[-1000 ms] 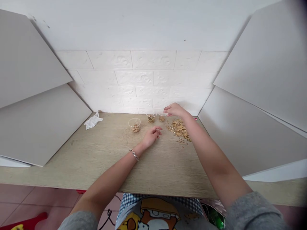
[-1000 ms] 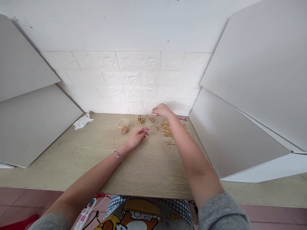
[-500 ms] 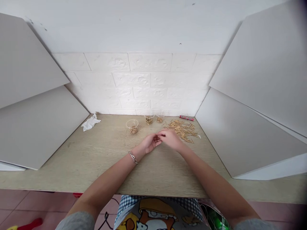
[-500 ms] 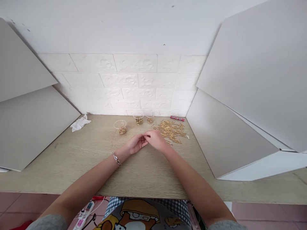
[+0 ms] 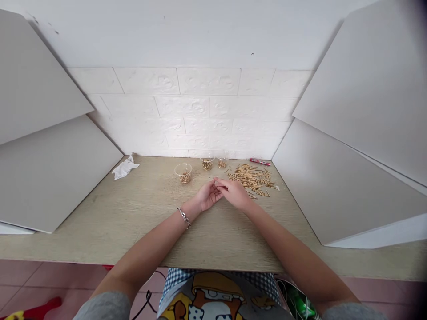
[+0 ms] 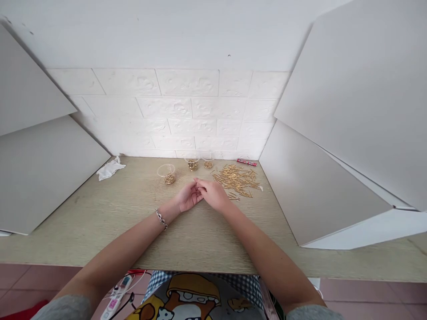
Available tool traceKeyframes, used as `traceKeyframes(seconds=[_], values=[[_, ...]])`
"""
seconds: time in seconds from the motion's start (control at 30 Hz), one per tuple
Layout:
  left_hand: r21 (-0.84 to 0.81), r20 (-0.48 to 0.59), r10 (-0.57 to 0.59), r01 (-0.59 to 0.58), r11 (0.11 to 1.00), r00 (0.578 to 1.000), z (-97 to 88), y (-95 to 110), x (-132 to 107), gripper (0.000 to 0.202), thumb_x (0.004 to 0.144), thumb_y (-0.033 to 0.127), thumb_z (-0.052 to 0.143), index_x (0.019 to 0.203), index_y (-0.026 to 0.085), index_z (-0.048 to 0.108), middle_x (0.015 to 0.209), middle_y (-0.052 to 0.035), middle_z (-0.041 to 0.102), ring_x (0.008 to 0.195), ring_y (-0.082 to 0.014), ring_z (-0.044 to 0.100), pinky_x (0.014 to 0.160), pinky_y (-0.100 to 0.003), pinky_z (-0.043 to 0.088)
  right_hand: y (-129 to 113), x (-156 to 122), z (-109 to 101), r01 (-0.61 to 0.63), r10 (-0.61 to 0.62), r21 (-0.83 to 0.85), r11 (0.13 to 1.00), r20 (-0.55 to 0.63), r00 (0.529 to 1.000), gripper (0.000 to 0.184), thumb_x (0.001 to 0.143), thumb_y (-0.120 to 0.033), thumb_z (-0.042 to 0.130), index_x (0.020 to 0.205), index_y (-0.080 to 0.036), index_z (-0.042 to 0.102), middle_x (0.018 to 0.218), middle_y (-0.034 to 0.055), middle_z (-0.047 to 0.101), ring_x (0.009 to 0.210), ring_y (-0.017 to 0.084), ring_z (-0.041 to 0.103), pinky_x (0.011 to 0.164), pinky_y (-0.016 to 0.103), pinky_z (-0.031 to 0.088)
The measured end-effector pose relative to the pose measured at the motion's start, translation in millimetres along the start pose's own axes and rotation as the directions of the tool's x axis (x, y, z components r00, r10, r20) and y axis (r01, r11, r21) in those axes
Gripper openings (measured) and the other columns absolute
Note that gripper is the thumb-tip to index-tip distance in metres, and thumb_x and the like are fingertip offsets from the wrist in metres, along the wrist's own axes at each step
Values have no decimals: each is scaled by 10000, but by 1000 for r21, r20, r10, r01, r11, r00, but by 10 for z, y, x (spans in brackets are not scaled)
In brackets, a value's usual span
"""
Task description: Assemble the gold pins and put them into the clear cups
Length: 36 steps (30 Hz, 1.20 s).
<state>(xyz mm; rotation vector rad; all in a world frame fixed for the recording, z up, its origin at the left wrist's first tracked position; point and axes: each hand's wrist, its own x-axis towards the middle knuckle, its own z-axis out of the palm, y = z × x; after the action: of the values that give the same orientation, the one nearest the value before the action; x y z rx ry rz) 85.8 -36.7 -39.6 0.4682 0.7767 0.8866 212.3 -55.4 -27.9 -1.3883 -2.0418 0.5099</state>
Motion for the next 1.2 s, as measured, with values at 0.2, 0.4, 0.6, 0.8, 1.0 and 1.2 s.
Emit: traceKeyframes(seconds=[0.2,0.4,0.6,0.8,1.0,1.2], values=[[76,12,64,-65,995,998,-34,-16,32,195,847,91,455,750,109,623,744,-46,641,659,-63,581,689,-157,493,21,20,-29,-4,15,170,985,-60,998,444,815,-163,501,1242,-282,528,1025,20,682,926,162,628,880,319,460],[103,36,125,-128,986,992,-99,62,53,174,790,24,542,930,110,599,771,-45,645,641,-48,592,631,-129,499,90,68,-70,-113,193,460,881,-132,972,358,790,-199,540,1144,-211,598,984,42,692,905,159,644,902,322,458],[123,16,99,-100,987,995,-93,138,51,74,797,60,562,838,90,615,771,-61,655,640,-56,611,586,-115,507,166,108,-50,-187,302,600,778,-95,949,227,785,-280,550,960,-181,657,1011,61,684,986,185,621,894,333,474],[119,31,73,-77,990,997,-83,114,42,114,825,97,538,785,91,644,791,-73,671,645,-58,612,624,-129,521,149,114,-70,-226,383,748,625,-41,923,151,762,-249,544,865,-177,628,992,72,684,982,189,619,864,338,484],[130,113,45,-60,990,993,-100,101,32,128,829,89,531,793,93,653,714,-42,660,640,-52,607,647,-129,509,209,99,-18,-299,355,807,509,119,927,205,691,-293,612,857,-175,640,969,67,677,918,196,625,796,337,495],[156,149,6,-30,987,989,-112,102,33,126,818,69,537,772,89,653,683,-39,655,632,-58,605,662,-144,504,236,114,47,-215,275,712,668,32,961,144,680,-265,604,788,-180,646,816,26,675,797,167,618,788,326,477]])
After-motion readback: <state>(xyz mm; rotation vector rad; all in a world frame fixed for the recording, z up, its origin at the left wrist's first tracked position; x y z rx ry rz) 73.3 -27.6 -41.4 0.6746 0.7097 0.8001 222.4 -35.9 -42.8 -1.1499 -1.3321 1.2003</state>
